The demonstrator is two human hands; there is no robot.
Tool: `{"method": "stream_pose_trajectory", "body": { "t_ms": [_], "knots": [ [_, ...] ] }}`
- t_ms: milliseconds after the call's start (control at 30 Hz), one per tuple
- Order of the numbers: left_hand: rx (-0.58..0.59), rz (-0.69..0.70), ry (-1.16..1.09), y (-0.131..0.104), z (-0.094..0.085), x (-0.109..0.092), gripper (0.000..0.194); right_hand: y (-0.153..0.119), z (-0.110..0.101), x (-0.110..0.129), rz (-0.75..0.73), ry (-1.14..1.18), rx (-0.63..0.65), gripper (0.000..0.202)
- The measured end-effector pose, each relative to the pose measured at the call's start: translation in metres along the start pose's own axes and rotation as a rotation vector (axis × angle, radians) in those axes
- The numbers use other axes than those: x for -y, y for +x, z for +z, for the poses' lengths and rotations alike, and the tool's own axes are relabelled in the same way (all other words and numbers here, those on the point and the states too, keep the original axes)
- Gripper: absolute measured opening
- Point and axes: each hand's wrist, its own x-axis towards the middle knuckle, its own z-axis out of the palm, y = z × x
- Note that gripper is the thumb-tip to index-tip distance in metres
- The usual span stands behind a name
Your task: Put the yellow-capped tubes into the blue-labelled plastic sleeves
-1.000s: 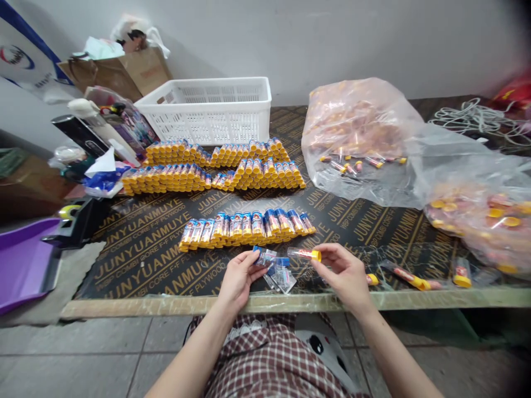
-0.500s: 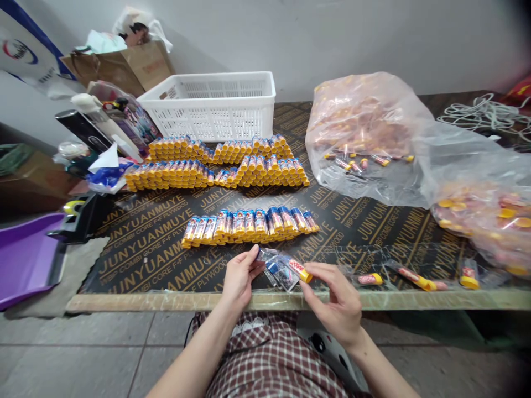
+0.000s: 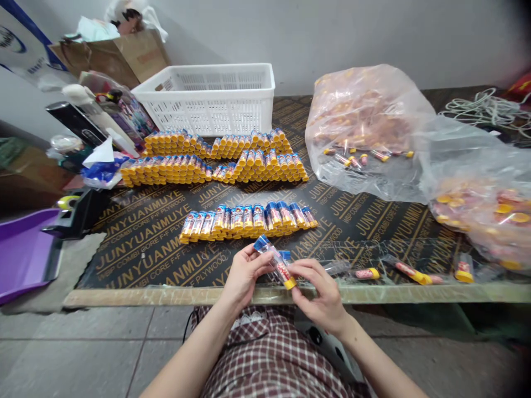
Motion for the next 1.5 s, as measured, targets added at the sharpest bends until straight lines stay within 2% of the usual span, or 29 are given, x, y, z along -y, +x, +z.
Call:
{"method": "stream_pose_trajectory", "body": {
  "t_ms": [100, 167, 300, 400, 533, 867, 1033, 1100, 1167, 1200, 1267, 1333, 1400, 1500],
  "knots": [
    [0.114, -0.089, 0.078, -0.005, 0.003, -0.001, 0.035, 0.005, -0.001, -0.002, 0.004, -0.043, 0.029, 0.067],
    [0.172, -0.135, 0.13, -0.008, 0.005, 0.0, 0.029, 0.008, -0.003, -0.003, 0.02, -0.029, 0.063, 0.075],
    [0.203, -0.161, 0.174, -0.012, 0.006, 0.005, 0.025, 0.01, -0.005, -0.004, 0.065, 0.096, 0.167, 0.082],
    [0.226, -0.184, 0.193, -0.012, 0.006, 0.007, 0.027, 0.007, -0.005, -0.005, 0.094, 0.176, 0.194, 0.085],
    [0.228, -0.183, 0.199, -0.012, 0.006, 0.007, 0.026, 0.005, -0.002, -0.004, 0.138, 0.239, 0.164, 0.084],
    [0.216, -0.181, 0.182, -0.013, 0.008, 0.007, 0.028, 0.006, 0.001, -0.004, 0.143, 0.258, 0.122, 0.084],
    [0.194, -0.164, 0.193, -0.014, 0.007, 0.004, 0.028, 0.012, 0.0, 0.002, 0.143, 0.198, 0.179, 0.082],
    [0.154, -0.095, 0.271, -0.012, 0.001, -0.011, 0.026, 0.014, -0.015, -0.003, 0.153, 0.056, 0.202, 0.083],
    [0.059, 0.06, 0.413, -0.008, -0.012, -0.035, 0.024, 0.011, -0.044, -0.021, 0.197, -0.166, 0.155, 0.077],
    [-0.016, 0.161, 0.494, -0.005, -0.02, -0.05, 0.024, 0.006, -0.063, -0.035, 0.227, -0.289, 0.125, 0.069],
    [-0.208, 0.356, 0.64, 0.003, -0.04, -0.078, 0.023, -0.009, -0.103, -0.071, 0.303, -0.447, 0.155, 0.048],
    [-0.405, 0.496, 0.784, 0.015, -0.061, -0.101, 0.026, -0.03, -0.139, -0.107, 0.362, -0.538, 0.281, 0.037],
    [-0.53, 0.545, 0.982, 0.028, -0.078, -0.115, 0.031, -0.05, -0.163, -0.135, 0.401, -0.59, 0.302, 0.03],
    [-0.601, 0.522, 1.256, 0.042, -0.088, -0.121, 0.033, -0.067, -0.173, -0.152, 0.418, -0.609, 0.322, 0.027]
  ]
}}
